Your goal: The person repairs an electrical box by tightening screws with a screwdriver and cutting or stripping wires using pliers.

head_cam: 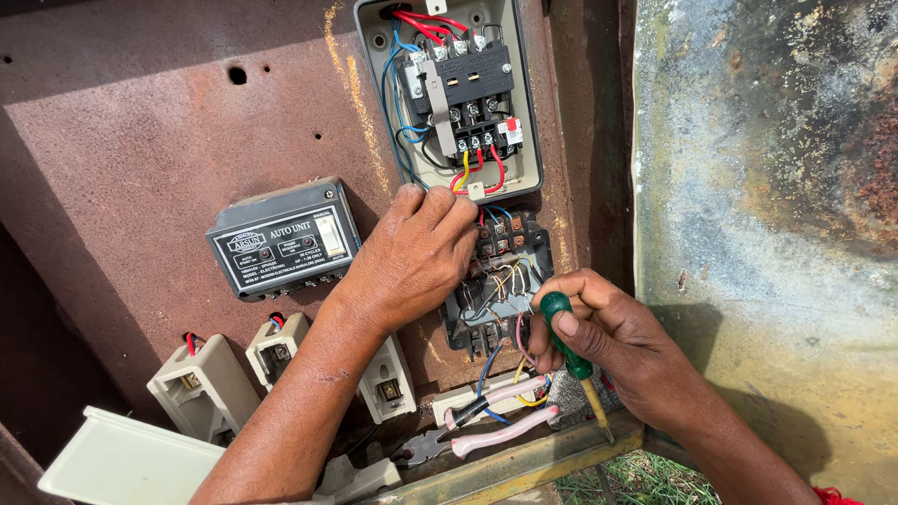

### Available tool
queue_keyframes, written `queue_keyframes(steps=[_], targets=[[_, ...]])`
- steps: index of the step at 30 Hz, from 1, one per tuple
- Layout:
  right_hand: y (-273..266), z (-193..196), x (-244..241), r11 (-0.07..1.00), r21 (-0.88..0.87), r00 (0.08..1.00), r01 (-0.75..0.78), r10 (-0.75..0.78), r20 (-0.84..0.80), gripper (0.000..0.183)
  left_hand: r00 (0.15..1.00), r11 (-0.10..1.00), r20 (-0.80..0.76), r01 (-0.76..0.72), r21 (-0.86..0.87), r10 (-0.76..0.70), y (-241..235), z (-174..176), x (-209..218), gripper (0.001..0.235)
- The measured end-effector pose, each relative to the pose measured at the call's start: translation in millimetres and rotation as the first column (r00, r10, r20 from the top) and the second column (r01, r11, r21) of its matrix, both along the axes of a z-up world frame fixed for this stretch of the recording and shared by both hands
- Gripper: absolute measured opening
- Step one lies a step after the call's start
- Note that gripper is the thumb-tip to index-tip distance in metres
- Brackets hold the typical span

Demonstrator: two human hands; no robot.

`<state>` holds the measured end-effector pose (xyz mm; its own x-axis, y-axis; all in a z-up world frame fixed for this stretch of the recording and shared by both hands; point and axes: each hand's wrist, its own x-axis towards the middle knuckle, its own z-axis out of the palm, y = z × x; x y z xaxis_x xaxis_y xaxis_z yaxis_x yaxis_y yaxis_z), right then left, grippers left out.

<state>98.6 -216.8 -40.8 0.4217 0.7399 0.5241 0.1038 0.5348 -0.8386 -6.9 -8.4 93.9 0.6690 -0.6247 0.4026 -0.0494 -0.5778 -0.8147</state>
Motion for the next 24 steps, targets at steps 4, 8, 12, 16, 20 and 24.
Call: queue_keyframes(steps=[4,8,12,16,20,24], targets=[[0,-1,0,1.000,0.018,0.999,0.001,-0.001,0.038,0.034,1.000,0.999,-0.012,0.021,0.032,-0.021,1,2,1,0.019],[-1,0,0,1.000,0.017,1.000,-0.016,0.016,0.018,0.034,0.997,0.998,-0.067,0.035,0.050,-0.031,2,5,5,0.017],[-1,0,0,1.000,0.017,0.999,-0.019,0.019,0.027,0.033,0.993,0.998,-0.113,0.036,0.052,-0.030,2,10,8,0.017],[-2,5,-2,0.999,-0.013,0.996,0.044,-0.042,0.081,0.037,0.991,1.000,-0.134,0.029,0.009,-0.027,-3,16,14,0.015],[-3,10,-4,0.994,-0.047,0.989,0.096,-0.090,0.114,0.035,0.996,0.999,-0.094,-0.005,-0.054,0.000,-6,20,17,0.017],[-10,15,-11,0.985,-0.022,0.980,0.170,-0.167,0.108,0.026,0.994,0.996,-0.105,-0.026,-0.090,0.017,-6,21,18,0.021]])
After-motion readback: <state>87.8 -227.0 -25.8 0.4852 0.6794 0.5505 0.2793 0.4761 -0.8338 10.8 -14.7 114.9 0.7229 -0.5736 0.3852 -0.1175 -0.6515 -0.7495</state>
